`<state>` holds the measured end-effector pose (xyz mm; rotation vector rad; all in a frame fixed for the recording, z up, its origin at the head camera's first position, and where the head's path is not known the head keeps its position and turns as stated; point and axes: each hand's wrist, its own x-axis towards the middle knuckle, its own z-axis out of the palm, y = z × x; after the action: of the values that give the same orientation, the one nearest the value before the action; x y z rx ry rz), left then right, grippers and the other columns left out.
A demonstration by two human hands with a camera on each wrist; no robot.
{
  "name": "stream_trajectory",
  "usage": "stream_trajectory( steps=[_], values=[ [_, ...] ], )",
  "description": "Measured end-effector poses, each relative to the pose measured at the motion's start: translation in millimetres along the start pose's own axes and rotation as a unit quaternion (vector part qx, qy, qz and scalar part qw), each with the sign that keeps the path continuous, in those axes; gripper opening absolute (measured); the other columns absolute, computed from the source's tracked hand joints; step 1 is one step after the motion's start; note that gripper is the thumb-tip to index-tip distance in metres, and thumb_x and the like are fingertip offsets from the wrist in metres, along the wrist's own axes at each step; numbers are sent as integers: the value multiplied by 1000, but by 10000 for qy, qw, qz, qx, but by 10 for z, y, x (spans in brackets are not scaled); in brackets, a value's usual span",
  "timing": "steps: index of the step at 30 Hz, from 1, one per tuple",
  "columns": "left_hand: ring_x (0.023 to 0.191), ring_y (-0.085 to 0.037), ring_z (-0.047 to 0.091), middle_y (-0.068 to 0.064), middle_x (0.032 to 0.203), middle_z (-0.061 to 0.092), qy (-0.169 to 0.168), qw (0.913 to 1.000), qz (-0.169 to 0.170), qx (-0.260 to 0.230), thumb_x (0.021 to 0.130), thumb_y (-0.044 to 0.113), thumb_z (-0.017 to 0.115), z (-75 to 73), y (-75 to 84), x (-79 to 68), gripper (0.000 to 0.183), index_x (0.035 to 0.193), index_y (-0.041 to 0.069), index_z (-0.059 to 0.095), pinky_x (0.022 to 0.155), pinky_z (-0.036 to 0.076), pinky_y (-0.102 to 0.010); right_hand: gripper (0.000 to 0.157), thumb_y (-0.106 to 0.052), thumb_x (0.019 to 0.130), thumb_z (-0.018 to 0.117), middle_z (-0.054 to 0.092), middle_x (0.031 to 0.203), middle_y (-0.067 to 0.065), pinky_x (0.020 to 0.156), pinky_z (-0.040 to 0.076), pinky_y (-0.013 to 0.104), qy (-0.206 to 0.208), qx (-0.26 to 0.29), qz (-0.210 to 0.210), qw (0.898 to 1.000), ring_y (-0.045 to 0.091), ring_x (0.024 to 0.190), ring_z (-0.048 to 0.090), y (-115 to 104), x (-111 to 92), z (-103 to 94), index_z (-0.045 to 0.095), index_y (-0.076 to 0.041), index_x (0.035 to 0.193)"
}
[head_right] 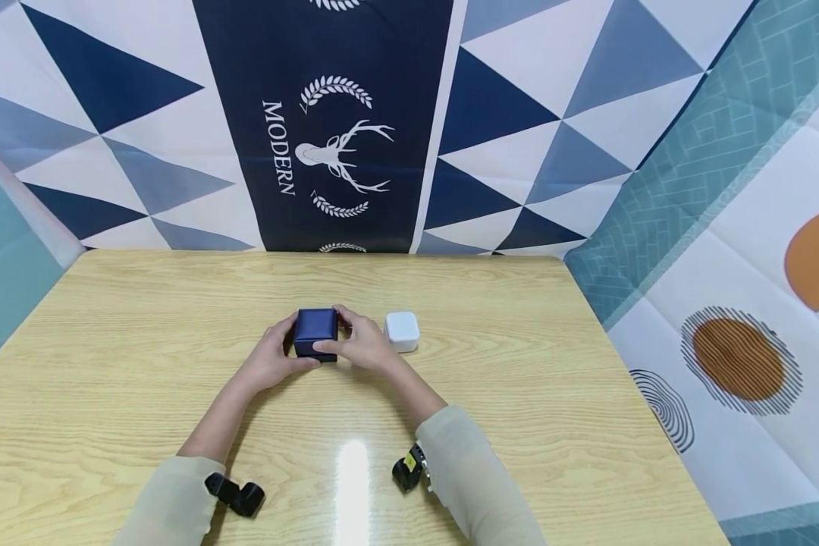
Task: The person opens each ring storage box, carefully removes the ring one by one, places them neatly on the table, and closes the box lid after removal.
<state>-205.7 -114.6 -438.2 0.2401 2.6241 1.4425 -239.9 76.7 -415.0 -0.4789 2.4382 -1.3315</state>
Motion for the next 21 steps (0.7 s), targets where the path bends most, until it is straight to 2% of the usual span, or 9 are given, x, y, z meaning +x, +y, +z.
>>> stream_trajectory(
  steps=[6, 21],
  values=[
    [135, -38, 27, -23, 147, 31, 21, 10000, 25, 45, 76, 19, 78, 0, 7, -9, 94, 148, 0, 20, 109, 32, -50, 80, -29, 81, 73, 47, 140, 14, 107, 39, 35, 3, -54, -43, 10000, 24, 127, 48, -7, -6, -8, 32, -7, 146],
    [132, -38, 32, -23, 145, 36, 108, 9999, 118, 59, 75, 18, 79, 5, 18, -18, 94, 148, 1, 22, 108, 33, -50, 78, -25, 82, 73, 43, 143, 15, 104, 41, 38, 1, 143, -126, 9998, 26, 128, 47, -23, -22, -17, 32, -5, 145]
  ],
)
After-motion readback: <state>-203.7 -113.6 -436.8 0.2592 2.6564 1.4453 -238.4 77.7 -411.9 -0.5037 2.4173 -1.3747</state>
